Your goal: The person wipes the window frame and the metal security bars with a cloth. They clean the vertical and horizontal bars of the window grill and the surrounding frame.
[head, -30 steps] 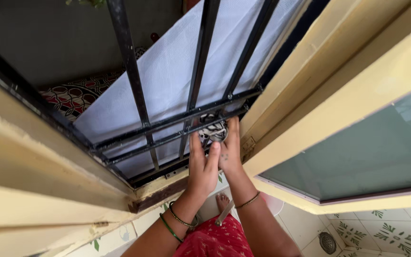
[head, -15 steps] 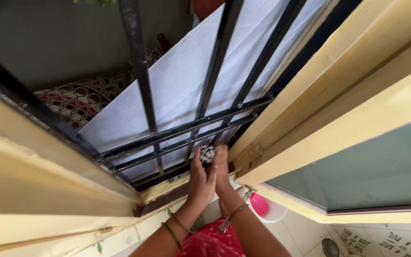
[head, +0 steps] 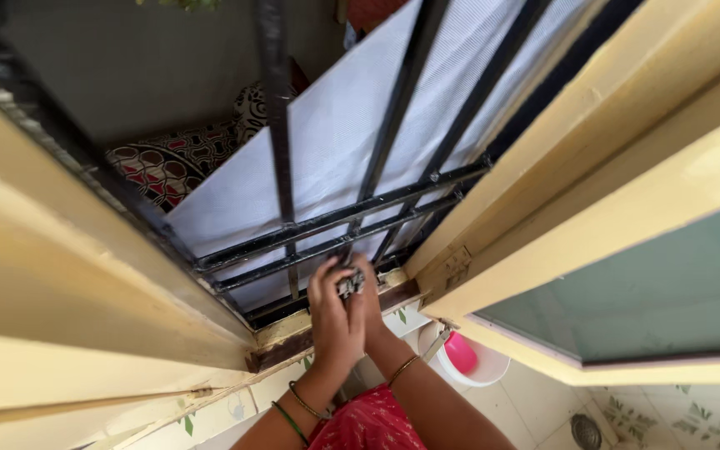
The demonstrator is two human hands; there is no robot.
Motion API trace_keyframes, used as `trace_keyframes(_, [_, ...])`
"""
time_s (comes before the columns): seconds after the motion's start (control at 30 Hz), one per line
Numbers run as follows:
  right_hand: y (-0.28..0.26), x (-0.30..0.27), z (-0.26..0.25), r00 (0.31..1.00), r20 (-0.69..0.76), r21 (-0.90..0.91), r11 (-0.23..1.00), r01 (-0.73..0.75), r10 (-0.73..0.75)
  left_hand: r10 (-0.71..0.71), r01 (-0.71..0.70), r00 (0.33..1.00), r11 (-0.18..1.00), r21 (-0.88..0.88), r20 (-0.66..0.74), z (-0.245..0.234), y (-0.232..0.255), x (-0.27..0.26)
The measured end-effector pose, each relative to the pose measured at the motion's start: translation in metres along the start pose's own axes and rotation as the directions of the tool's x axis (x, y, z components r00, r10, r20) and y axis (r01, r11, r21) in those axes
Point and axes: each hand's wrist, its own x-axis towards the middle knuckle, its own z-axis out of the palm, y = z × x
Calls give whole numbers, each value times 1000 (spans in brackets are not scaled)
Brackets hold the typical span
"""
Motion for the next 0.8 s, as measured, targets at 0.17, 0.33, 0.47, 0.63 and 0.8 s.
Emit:
trace_keyframes(0.17, [5, -32, -36, 973, 189, -702, 676, 226, -129, 184, -189, 980, 980, -64, -76, 27, -53, -25])
trace_keyframes(0.33, [-53, -61, -98, 963, 205, -621, 784, -9, 174, -227, 297, 953, 837, -460, 202, 65, -79, -39])
trace_keyframes(0.47, [-76, -92, -146, 773, 273, -767, 614, -184, 573, -500, 638, 766, 666, -386, 404, 94, -73, -64])
trace_keyframes(0.63, [-50, -130, -190, 755, 261, -807, 565, -170, 601, -333, 636, 745, 616, -465, 578, 113, -53, -93])
trace_keyframes(0.8, [-37, -165, -227, 956, 69, -950, 311, -24, 285, -363, 685, 681, 623, -378, 636, 109, -39, -96])
